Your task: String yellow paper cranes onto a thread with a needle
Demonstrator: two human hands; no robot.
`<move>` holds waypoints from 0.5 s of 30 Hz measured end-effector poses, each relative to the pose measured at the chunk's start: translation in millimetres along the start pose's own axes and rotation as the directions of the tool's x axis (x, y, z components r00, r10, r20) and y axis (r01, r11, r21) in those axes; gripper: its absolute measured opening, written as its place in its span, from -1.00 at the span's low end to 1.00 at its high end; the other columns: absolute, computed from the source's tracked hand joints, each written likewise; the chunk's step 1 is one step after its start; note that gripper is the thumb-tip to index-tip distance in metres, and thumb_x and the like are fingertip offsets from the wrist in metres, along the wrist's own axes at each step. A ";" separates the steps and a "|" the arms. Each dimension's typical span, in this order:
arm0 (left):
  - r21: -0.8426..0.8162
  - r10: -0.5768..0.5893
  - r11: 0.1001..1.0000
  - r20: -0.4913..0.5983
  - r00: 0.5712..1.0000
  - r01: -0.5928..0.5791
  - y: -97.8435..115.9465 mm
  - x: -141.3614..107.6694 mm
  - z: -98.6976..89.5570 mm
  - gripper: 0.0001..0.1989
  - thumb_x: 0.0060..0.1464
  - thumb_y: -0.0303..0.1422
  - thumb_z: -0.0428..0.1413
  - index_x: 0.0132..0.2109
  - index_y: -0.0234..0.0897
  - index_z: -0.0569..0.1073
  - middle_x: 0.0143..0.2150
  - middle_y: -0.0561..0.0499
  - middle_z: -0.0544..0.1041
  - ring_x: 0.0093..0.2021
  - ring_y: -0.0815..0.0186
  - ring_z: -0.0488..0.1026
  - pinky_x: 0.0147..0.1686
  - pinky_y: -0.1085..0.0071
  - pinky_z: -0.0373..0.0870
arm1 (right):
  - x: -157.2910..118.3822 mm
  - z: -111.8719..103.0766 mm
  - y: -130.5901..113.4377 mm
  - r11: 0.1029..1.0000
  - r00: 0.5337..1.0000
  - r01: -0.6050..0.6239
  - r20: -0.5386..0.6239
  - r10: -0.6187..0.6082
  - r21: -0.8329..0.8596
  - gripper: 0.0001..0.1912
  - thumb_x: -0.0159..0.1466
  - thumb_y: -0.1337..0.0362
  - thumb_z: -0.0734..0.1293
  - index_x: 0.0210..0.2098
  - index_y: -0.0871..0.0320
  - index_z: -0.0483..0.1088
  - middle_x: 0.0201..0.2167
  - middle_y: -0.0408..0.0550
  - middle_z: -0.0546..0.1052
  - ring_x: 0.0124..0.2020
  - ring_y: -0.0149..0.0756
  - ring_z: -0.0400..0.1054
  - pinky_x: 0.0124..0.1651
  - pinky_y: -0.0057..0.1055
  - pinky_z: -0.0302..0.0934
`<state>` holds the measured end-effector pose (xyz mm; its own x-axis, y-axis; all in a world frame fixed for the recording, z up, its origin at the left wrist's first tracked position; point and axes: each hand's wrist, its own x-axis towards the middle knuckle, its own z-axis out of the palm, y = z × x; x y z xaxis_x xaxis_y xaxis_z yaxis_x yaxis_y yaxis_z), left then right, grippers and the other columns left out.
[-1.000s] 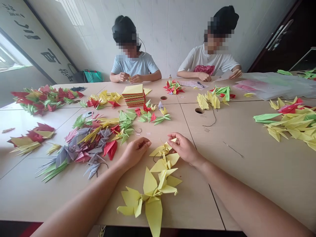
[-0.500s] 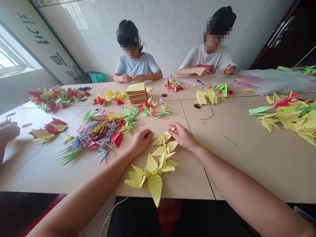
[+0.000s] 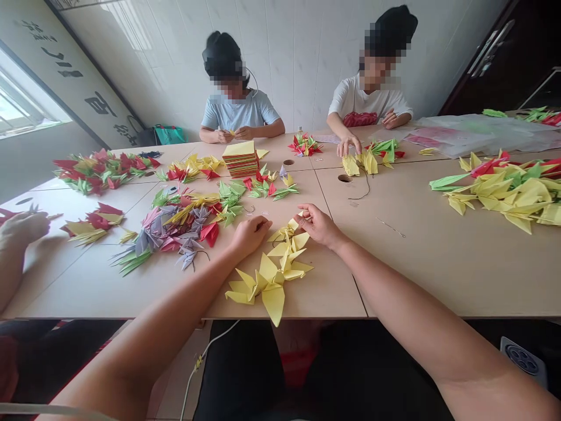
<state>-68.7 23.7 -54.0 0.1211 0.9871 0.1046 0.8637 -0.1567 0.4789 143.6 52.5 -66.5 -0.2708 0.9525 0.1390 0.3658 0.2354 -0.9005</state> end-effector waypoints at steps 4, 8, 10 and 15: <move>0.013 -0.003 1.000 -0.003 1.000 0.003 1.1 0.4 0.0 -0.73 0.22 -0.28 0.06 0.01 -0.30 0.41 -0.01 -0.09 0.47 -0.11 0.21 0.47 -0.14 0.18 0.46 | 0.2 -2.8 2.3 1.000 1.000 -0.003 -0.011 0.003 -0.026 -0.69 0.33 0.21 0.27 0.03 0.19 0.32 -0.08 0.00 0.46 -0.19 -0.26 0.42 -0.16 -0.21 0.37; 0.026 -0.010 1.000 -0.005 1.000 0.010 2.0 1.1 0.6 -0.73 0.22 -0.28 0.06 0.01 -0.30 0.41 -0.01 -0.09 0.47 -0.11 0.21 0.47 -0.14 0.18 0.46 | 1.2 -3.0 3.6 0.999 1.000 -0.015 -0.015 0.014 -0.041 -0.68 0.33 0.20 0.27 0.03 0.19 0.33 -0.08 0.01 0.46 -0.18 -0.26 0.42 -0.15 -0.21 0.37; 0.032 -0.013 0.999 -0.008 1.000 0.014 2.2 1.3 0.8 -0.73 0.22 -0.28 0.06 0.01 -0.30 0.41 -0.01 -0.08 0.47 -0.11 0.21 0.47 -0.14 0.18 0.46 | 1.5 -2.1 3.3 0.999 1.000 -0.019 -0.018 0.018 -0.047 -0.69 0.33 0.20 0.27 0.02 0.19 0.33 -0.07 0.01 0.46 -0.18 -0.26 0.42 -0.14 -0.20 0.37; 0.046 -0.021 0.999 -0.003 1.000 0.021 2.9 1.0 0.5 -0.73 0.22 -0.28 0.06 0.01 -0.30 0.41 0.00 -0.08 0.47 -0.11 0.20 0.47 -0.14 0.18 0.46 | 2.1 0.0 1.3 0.998 0.999 -0.025 -0.032 0.024 -0.051 -0.69 0.33 0.19 0.27 0.01 0.19 0.34 -0.07 0.01 0.46 -0.17 -0.26 0.42 -0.13 -0.20 0.36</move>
<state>-65.8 24.2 -52.9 0.1018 0.9901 0.0969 0.8878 -0.1343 0.4401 143.5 54.8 -67.4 -0.2330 0.9636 0.1310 0.4173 0.2208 -0.8815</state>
